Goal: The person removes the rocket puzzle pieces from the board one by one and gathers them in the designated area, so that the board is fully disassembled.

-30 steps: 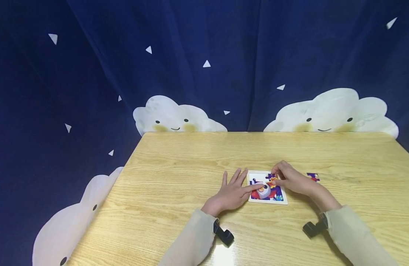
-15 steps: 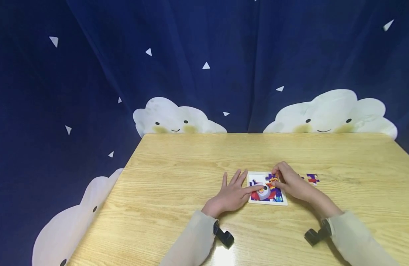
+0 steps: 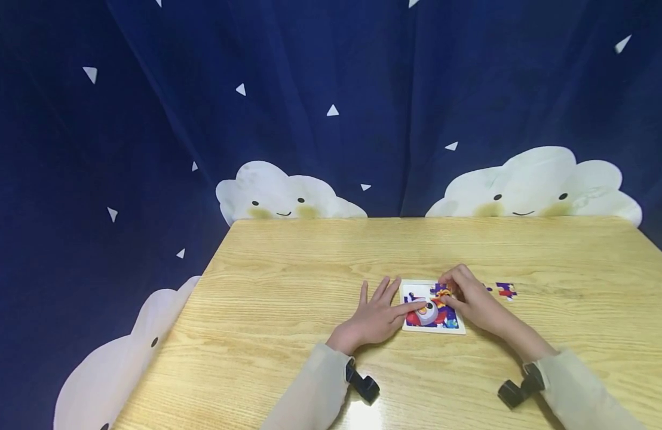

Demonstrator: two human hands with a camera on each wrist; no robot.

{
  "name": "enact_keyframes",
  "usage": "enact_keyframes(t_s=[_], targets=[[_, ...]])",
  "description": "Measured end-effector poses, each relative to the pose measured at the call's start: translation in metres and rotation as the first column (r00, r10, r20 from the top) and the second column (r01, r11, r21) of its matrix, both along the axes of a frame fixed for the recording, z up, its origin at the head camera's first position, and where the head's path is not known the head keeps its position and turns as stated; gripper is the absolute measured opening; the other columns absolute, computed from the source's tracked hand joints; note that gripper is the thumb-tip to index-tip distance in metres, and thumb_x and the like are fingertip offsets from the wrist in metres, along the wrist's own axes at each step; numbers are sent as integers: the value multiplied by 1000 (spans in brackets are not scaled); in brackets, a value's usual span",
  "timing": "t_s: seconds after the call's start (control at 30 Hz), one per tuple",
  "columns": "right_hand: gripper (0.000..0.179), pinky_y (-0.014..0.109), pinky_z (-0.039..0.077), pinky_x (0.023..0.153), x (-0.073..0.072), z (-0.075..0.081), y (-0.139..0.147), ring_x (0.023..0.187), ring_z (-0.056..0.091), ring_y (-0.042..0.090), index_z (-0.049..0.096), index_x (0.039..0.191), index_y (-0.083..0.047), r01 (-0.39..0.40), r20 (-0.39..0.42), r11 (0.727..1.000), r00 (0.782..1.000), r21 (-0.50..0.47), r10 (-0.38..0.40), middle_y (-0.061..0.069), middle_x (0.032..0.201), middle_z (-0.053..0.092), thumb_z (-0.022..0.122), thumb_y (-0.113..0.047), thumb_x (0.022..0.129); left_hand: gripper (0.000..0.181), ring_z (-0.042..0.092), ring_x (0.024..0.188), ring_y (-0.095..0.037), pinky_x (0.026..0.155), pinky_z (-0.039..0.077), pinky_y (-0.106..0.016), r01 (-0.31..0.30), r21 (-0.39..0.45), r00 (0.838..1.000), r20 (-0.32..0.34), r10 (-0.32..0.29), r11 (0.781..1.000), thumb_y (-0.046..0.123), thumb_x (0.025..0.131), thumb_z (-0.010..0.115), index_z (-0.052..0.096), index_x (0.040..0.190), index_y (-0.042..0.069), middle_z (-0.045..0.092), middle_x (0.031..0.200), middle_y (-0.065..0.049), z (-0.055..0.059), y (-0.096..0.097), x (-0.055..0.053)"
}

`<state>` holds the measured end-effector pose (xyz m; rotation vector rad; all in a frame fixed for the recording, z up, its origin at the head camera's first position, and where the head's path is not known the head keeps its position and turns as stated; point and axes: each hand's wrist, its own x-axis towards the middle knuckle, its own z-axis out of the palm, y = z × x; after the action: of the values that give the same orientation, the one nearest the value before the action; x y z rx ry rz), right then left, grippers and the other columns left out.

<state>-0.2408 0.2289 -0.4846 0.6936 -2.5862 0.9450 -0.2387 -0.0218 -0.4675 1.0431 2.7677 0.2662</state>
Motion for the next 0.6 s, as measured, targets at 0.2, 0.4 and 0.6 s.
enact_keyframes(t_s=[0.2,0.4,0.6], targets=[[32,17,42,63,0,-1,2,77,45,2,60,105,-8,5,-42,1000,999,-15,-6,0,89,49,68,12,81,47,7,155,-30,119,10,-65,8,-15,1000,-25,-8,1000,33,106,31,27,148,54,6,167,-7,0,0,0],[33,16,44,62,0,-1,3,76,47,1,60,104,-8,-3,-67,1000,998,-18,2,1,91,51,68,14,80,46,7,155,-30,120,10,-64,4,-17,1000,-21,-5,1000,33,107,31,27,147,55,7,167,-7,0,0,0],[35,17,43,60,2,-1,2,76,46,0,60,101,-11,-18,-93,1000,996,-13,17,-1,92,52,67,16,79,46,12,154,-33,122,16,-57,33,-19,998,-58,-34,999,31,107,31,31,148,50,12,166,-12,1,0,0]])
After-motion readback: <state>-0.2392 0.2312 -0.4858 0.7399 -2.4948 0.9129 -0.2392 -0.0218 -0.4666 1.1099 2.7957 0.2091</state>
